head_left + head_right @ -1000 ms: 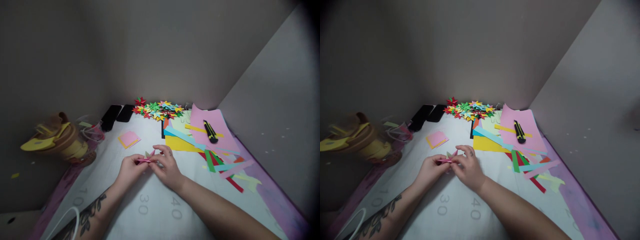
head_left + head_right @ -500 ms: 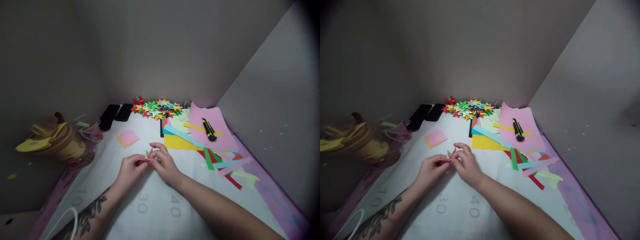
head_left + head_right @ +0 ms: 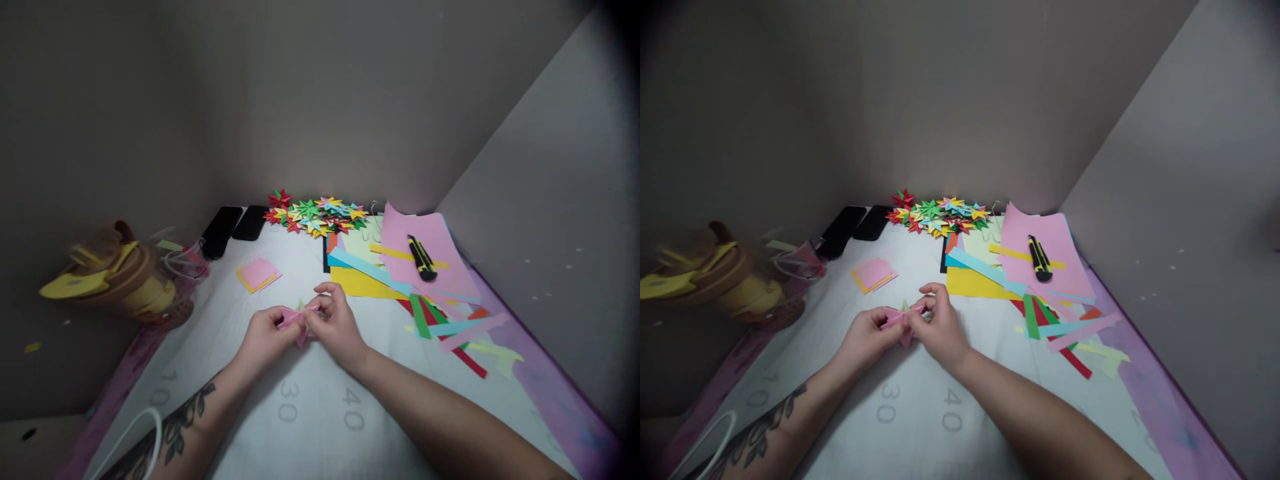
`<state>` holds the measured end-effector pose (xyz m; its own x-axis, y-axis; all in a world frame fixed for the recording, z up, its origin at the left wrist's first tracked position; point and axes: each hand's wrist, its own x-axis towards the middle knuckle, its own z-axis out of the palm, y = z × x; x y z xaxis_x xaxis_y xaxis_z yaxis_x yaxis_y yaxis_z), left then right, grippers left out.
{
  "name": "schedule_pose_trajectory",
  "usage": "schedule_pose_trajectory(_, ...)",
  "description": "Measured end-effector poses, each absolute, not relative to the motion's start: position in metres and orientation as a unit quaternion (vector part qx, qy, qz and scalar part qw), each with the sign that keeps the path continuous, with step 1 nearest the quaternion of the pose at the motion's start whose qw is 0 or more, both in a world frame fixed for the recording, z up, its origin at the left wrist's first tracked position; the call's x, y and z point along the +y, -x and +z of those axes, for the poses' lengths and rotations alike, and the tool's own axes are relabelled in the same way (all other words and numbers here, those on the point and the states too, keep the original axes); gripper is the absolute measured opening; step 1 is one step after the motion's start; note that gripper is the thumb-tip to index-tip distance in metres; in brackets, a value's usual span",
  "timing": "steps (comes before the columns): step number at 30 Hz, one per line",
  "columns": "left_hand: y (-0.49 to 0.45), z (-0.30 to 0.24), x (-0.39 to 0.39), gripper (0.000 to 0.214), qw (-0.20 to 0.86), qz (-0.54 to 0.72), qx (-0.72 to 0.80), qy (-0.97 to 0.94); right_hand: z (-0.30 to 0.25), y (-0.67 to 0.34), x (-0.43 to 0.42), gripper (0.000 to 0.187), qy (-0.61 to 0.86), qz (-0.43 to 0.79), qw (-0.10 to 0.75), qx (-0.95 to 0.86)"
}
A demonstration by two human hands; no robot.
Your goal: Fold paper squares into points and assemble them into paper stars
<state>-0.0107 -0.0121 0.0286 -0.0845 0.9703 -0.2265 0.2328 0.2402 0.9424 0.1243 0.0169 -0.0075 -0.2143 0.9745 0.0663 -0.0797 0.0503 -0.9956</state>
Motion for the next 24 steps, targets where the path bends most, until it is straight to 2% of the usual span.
schedule_pose_trajectory(3, 0.011, 0.027, -0.012, 0.014, 0.490, 0.402, 0.620, -0.462, -0.007, -0.126, 0.020, 0.037, 0.380, 0.588, 0.484, -0.525)
schedule_pose_trajectory(7, 0.016, 0.018, -0.009, 0.011, 0.521, 0.473, 0.577, -0.416, -0.007, -0.125, 0.023, 0.055, 0.315, 0.639, 0.485, -0.507)
schedule_pose_trajectory(9, 0.018, 0.014, -0.007, 0.013, 0.546, 0.510, 0.538, -0.390, -0.009, -0.124, 0.024, 0.058, 0.313, 0.654, 0.470, -0.503)
schedule_pose_trajectory(14, 0.018, 0.015, -0.007, 0.020, 0.598, 0.512, 0.496, -0.367, -0.009, -0.125, 0.026, 0.044, 0.353, 0.630, 0.490, -0.489)
schedule_pose_trajectory(18, 0.015, 0.020, -0.008, 0.043, 0.581, 0.490, 0.535, -0.370, -0.009, -0.129, 0.028, 0.042, 0.360, 0.610, 0.485, -0.512)
schedule_pose_trajectory(20, 0.015, 0.020, -0.008, 0.040, 0.558, 0.475, 0.555, -0.395, -0.011, -0.130, 0.027, 0.042, 0.361, 0.587, 0.479, -0.544)
schedule_pose_trajectory(24, 0.016, 0.018, -0.008, 0.022, 0.511, 0.465, 0.573, -0.440, -0.011, -0.133, 0.023, 0.039, 0.361, 0.490, 0.490, -0.625)
